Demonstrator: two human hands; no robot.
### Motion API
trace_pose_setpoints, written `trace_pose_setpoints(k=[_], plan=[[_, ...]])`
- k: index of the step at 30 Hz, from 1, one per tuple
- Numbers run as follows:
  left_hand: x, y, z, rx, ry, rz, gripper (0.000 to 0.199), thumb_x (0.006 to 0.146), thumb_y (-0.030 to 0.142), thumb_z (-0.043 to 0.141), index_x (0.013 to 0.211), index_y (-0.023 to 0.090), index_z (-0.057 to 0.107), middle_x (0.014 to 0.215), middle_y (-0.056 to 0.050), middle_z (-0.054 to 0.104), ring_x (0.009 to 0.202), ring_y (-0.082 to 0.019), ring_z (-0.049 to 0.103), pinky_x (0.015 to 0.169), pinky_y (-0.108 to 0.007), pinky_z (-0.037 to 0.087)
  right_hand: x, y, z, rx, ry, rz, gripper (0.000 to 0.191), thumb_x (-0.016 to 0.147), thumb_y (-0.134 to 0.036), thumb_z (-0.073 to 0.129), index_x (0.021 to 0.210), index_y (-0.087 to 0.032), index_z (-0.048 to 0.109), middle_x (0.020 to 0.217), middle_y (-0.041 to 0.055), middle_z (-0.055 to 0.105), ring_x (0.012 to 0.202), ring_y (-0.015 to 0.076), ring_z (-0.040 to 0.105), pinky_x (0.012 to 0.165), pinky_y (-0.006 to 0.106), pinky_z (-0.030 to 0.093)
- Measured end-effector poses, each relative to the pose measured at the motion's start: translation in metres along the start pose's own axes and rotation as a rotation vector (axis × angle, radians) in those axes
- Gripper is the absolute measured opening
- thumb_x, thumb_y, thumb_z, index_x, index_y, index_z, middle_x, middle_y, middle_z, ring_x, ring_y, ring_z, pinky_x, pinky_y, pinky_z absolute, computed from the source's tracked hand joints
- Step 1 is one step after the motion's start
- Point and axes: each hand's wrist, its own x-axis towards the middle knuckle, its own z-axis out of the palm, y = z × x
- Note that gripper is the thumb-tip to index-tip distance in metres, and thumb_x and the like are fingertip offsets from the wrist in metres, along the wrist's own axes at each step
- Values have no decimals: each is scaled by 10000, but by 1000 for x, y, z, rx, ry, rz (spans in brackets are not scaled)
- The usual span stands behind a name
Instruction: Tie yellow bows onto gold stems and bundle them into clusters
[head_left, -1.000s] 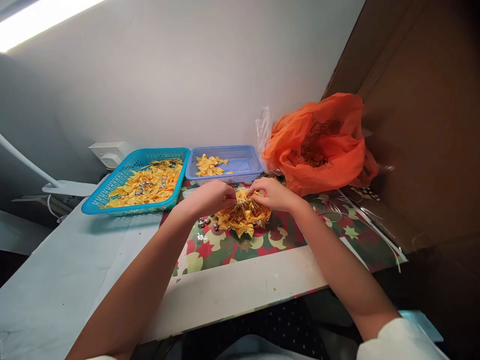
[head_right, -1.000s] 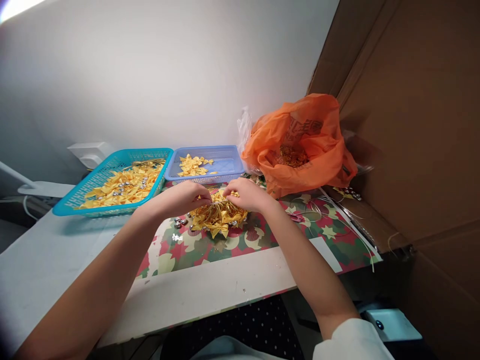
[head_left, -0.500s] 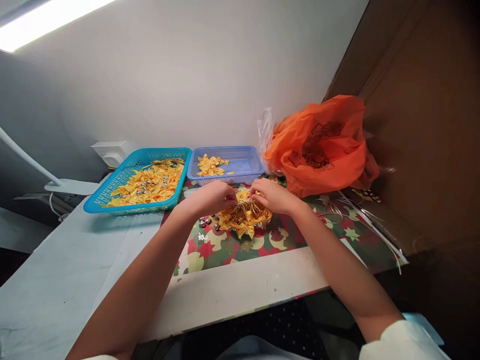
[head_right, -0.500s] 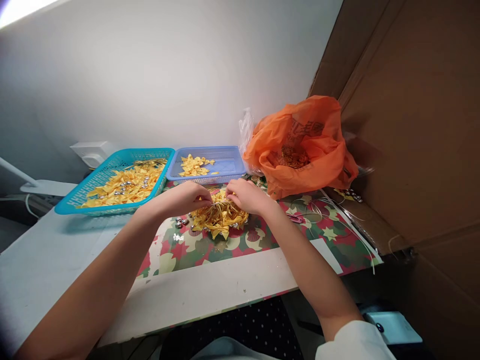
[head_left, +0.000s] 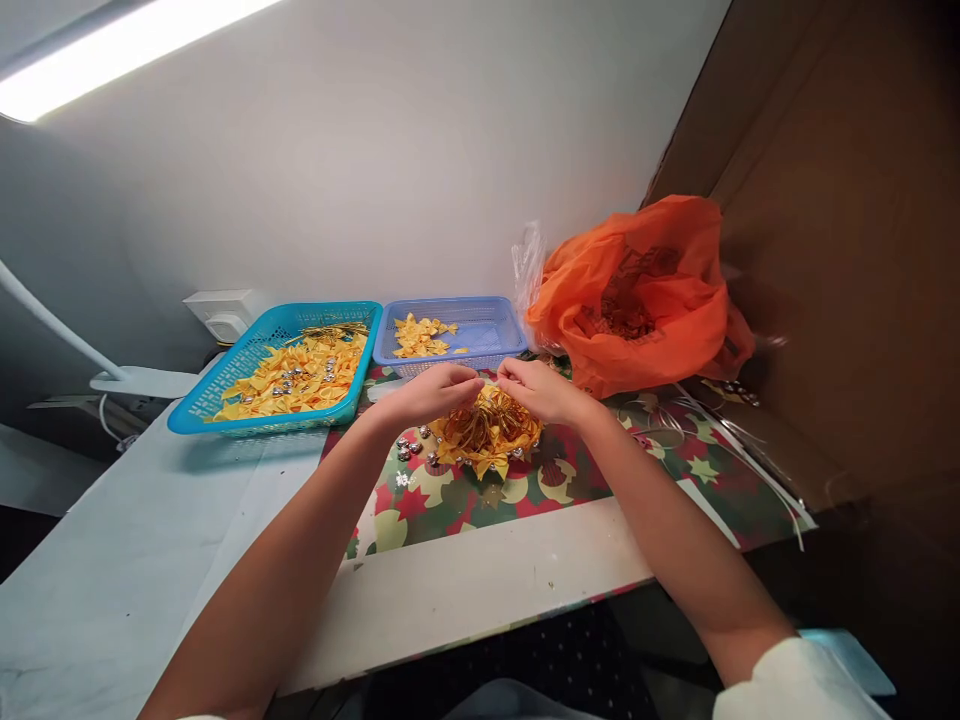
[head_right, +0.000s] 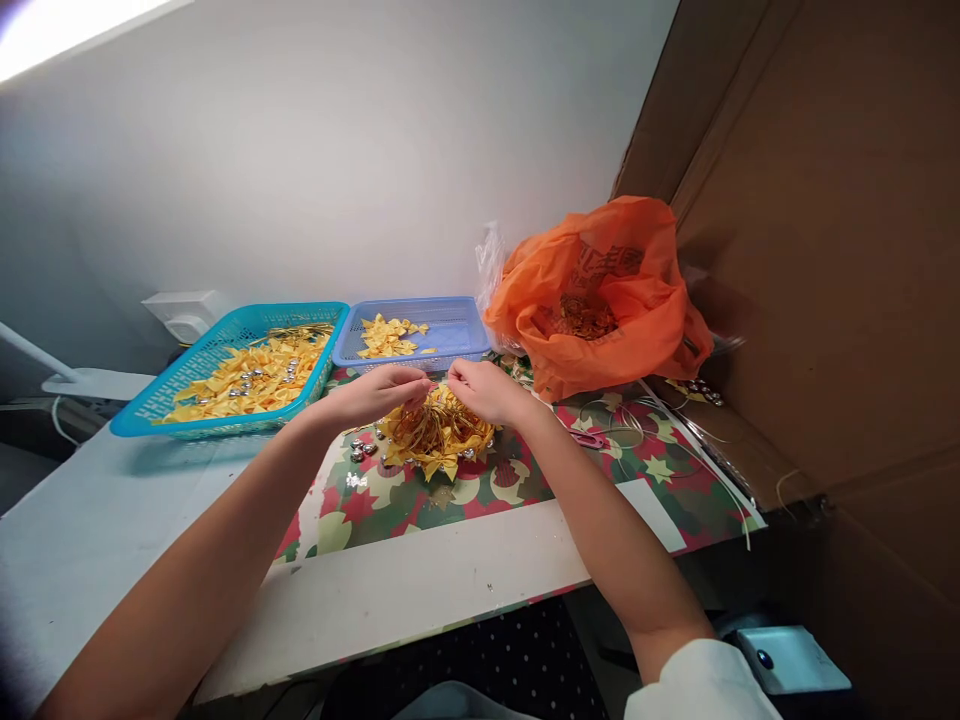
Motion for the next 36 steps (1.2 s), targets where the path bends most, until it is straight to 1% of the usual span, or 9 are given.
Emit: trace_pose_setpoints(k=[4,8,12,16,19,23,28,32,36], plan=[[4,-7,3,-206,69,-28,298,850,414,537,717,174,652,647,-9,548,593,-125,467,558,-262,341,6,-1,-7,235,4,20,223,877,-211,439,655,-189,441,625,-52,433,626,108,388,617,248,286],[7,-8,5,-404,137,-24,272,788,397,629,645,167,652,625,-9,553,567,-105,448,551,-254,330,19,1,-11,434,-43,56,296,899,-226,381,603,-207,387,570,-54,395,561,100,427,586,239,374],[14,-8,12,-610,204,4,339,749,474,656,630,156,646,592,5,521,553,-92,423,557,-249,340,27,-2,-12,475,-94,46,322,893,-390,464,630,-209,422,551,-58,417,518,100,472,551,245,434],[21,-11,20,-780,242,19,441,675,579,698,646,143,644,601,-7,549,569,-99,461,555,-249,374,28,-5,-15,462,-114,3,447,762,-557,645,634,-212,390,568,-46,493,546,114,552,513,224,378],[22,-14,21,-838,240,10,464,656,588,737,678,128,682,662,-42,626,569,-94,487,553,-245,396,29,-2,-17,378,-102,-31,476,749,-606,627,630,-209,394,574,-31,529,557,116,546,511,222,335],[20,-16,17,-853,235,-1,438,643,551,779,734,125,740,674,-57,668,578,-94,516,567,-239,426,31,4,-19,290,-79,-75,433,787,-576,569,628,-204,414,607,-11,564,574,111,496,545,233,342],[12,-14,6,-790,200,-22,366,661,478,778,802,141,775,745,-76,725,632,-109,590,655,-263,494,28,10,-24,227,-47,-74,308,837,-421,532,642,-197,453,611,-15,549,565,108,459,551,239,334],[8,-14,2,-646,182,-39,205,648,310,786,788,161,769,823,-82,761,715,-142,662,709,-288,529,26,10,-27,239,-42,-40,277,849,-340,542,631,-194,453,622,-2,600,594,118,521,575,236,370],[5,-14,1,-444,190,-53,188,685,277,736,824,153,765,811,-85,771,742,-171,694,704,-302,544,27,12,-27,268,-49,-14,261,841,-283,575,634,-194,445,662,17,659,646,139,602,604,237,422]])
